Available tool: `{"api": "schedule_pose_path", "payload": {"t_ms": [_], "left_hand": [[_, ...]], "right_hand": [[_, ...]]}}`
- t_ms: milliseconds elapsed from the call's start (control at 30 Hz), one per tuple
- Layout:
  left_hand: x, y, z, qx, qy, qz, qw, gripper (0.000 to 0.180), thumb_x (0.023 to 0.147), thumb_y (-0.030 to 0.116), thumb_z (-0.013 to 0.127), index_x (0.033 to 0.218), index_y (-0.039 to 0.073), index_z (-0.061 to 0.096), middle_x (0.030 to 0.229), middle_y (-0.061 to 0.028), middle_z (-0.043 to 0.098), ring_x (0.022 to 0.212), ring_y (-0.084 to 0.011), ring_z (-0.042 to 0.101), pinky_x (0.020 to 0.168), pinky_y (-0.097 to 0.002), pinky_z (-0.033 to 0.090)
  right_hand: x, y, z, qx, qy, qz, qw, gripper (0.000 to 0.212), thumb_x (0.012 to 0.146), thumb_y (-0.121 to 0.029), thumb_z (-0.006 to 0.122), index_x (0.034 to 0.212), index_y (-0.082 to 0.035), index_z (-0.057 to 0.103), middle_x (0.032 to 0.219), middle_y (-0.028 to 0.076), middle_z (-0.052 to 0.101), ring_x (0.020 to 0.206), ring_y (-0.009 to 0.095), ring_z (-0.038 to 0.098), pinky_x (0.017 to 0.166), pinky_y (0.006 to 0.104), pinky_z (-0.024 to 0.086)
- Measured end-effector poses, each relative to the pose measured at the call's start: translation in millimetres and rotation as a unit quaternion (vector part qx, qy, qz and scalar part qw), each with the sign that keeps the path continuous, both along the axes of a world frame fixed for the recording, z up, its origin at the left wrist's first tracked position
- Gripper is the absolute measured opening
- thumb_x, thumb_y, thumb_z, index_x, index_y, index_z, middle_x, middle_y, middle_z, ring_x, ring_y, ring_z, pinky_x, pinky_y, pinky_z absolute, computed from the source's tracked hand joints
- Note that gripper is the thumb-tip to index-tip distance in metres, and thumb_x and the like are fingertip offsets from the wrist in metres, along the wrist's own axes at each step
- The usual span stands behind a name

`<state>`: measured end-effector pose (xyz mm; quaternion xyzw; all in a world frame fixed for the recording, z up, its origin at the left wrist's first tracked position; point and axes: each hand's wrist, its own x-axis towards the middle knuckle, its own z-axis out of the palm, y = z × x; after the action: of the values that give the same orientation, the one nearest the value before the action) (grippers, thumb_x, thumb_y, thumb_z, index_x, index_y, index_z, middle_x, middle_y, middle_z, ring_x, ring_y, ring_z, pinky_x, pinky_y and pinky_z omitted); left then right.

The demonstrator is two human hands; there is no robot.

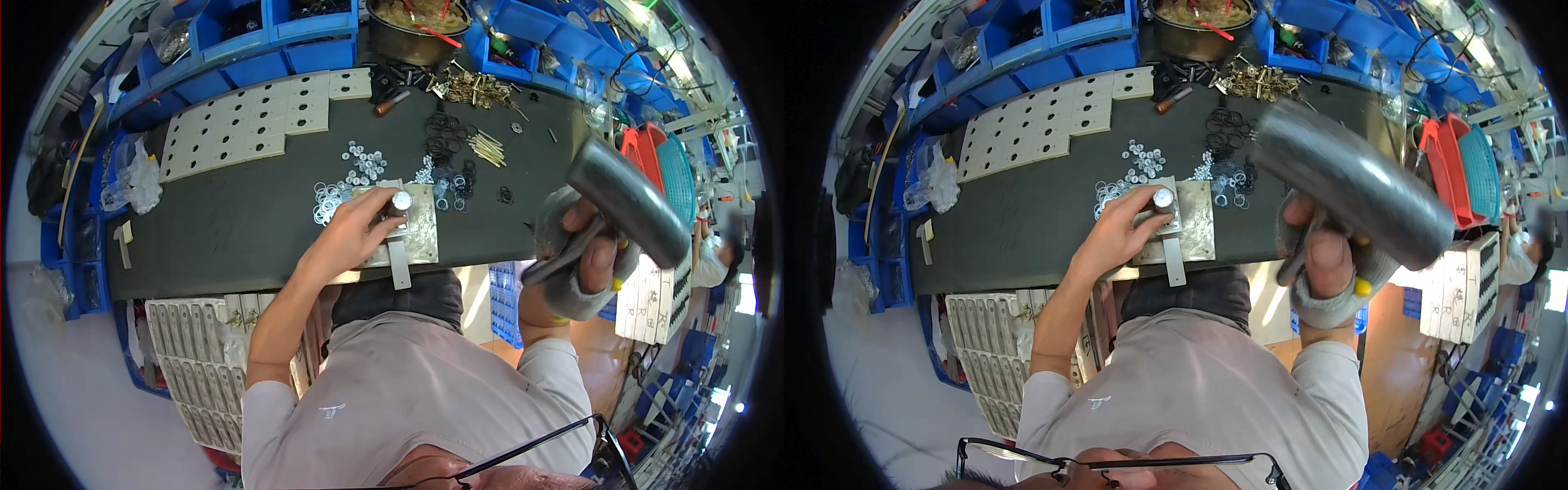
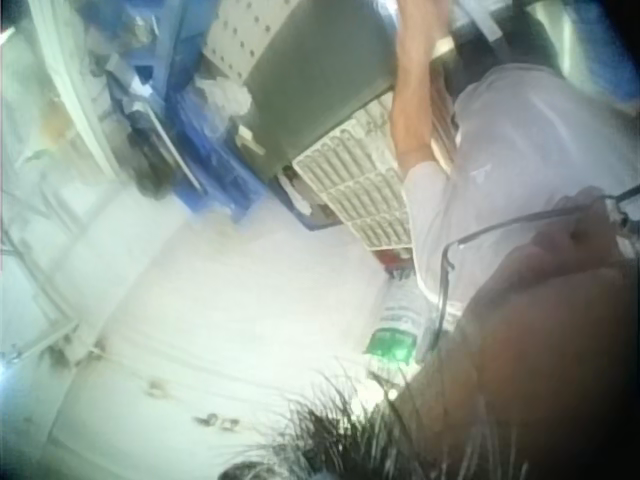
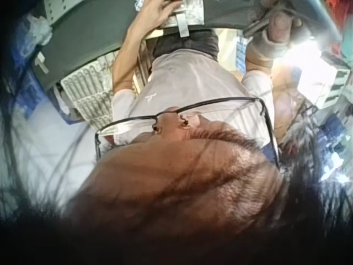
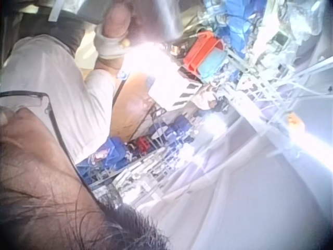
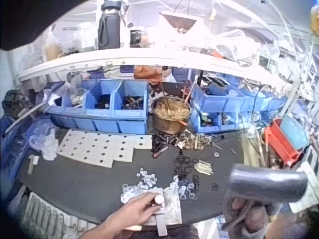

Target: Manually assembling small metal mechanical components using hand tools like a hammer and pliers at a workstation.

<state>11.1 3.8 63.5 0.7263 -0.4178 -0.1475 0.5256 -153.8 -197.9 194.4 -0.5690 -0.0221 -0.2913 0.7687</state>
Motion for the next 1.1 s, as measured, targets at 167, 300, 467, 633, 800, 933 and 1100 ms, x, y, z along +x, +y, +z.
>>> {"api": "schedule_pose_path", "payload": {"t_ms": [167, 300, 467, 633, 800, 933, 1100], "left_hand": [[2, 5, -2, 0.003, -0.033, 0.008, 0.999, 0.037, 0.09, 0.006, 0.075, 0.125, -0.003, 0.064, 0.112, -0.0171, 0.071, 0.1, -0.0307, 0.071, 0.088, -0.037, 0.056], [5, 8, 1, 0.025, 0.073, 0.002, 0.997, 0.034, 0.092, 0.0, 0.072, 0.125, -0.001, 0.065, 0.117, -0.0128, 0.071, 0.108, -0.0209, 0.07, 0.096, -0.0347, 0.056], [6, 34, 5, -0.224, 0.204, 0.105, 0.947, 0.032, 0.097, 0.007, 0.072, 0.127, 0.0, 0.064, 0.114, -0.0069, 0.071, 0.102, -0.0152, 0.067, 0.093, -0.0324, 0.056], [22, 119, -33, 0.108, 0.041, 0.328, 0.937, 0.027, 0.093, 0.015, 0.076, 0.109, -0.005, 0.068, 0.095, -0.0094, 0.071, 0.083, -0.015, 0.064, 0.077, -0.0316, 0.052], [21, 136, -53, 0.285, -0.063, 0.347, 0.891, 0.028, 0.09, 0.016, 0.077, 0.11, -0.002, 0.068, 0.09, -0.0142, 0.065, 0.076, -0.0346, 0.06, 0.077, -0.0422, 0.052], [10, 76, -29, 0.132, -0.147, 0.34, 0.919, 0.037, 0.091, 0.016, 0.079, 0.121, -0.002, 0.066, 0.108, -0.0123, 0.065, 0.084, -0.0181, 0.062, 0.073, -0.0345, 0.052], [-34, -28, -20, 0.141, 0.089, 0.241, 0.956, 0.081, 0.079, 0.03, 0.09, 0.14, -0.004, 0.05, 0.117, -0.0171, 0.067, 0.081, -0.0189, 0.07, 0.07, -0.0366, 0.056]], "right_hand": [[42, 2, -49, -0.515, 0.263, 0.057, 0.814, 0.027, 0.092, -0.027, 0.074, 0.097, -0.001, 0.068, 0.076, 0.01, 0.067, 0.062, 0.03, 0.063, 0.06, 0.039, 0.049], [25, -13, -39, -0.304, 0.346, 0.01, 0.888, 0.035, 0.094, -0.032, 0.074, 0.104, 0.001, 0.069, 0.075, 0.015, 0.066, 0.066, 0.022, 0.065, 0.065, 0.0374, 0.05], [3, -84, -117, -0.382, 0.406, -0.223, 0.8, 0.042, 0.094, -0.035, 0.074, 0.109, 0.004, 0.069, 0.082, 0.018, 0.07, 0.074, 0.022, 0.068, 0.072, 0.0354, 0.052], [-30, -145, -179, -0.485, 0.538, -0.3, 0.621, 0.044, 0.09, -0.036, 0.074, 0.116, -0.001, 0.069, 0.097, 0.023, 0.074, 0.092, 0.041, 0.072, 0.082, 0.0475, 0.055], [-18, -132, -149, -0.524, 0.435, -0.353, 0.641, 0.051, 0.091, -0.047, 0.074, 0.117, -0.003, 0.069, 0.103, 0.019, 0.073, 0.094, 0.036, 0.072, 0.082, 0.0422, 0.056], [31, -81, -105, -0.286, 0.318, -0.136, 0.894, 0.052, 0.1, -0.051, 0.063, 0.118, -0.003, 0.07, 0.097, 0.014, 0.072, 0.084, 0.025, 0.069, 0.078, 0.0333, 0.053], [86, -24, -113, -0.245, 0.218, -0.072, 0.942, 0.045, 0.095, -0.042, 0.07, 0.111, 0.0, 0.065, 0.094, 0.017, 0.067, 0.083, 0.028, 0.065, 0.079, 0.0362, 0.052]]}}
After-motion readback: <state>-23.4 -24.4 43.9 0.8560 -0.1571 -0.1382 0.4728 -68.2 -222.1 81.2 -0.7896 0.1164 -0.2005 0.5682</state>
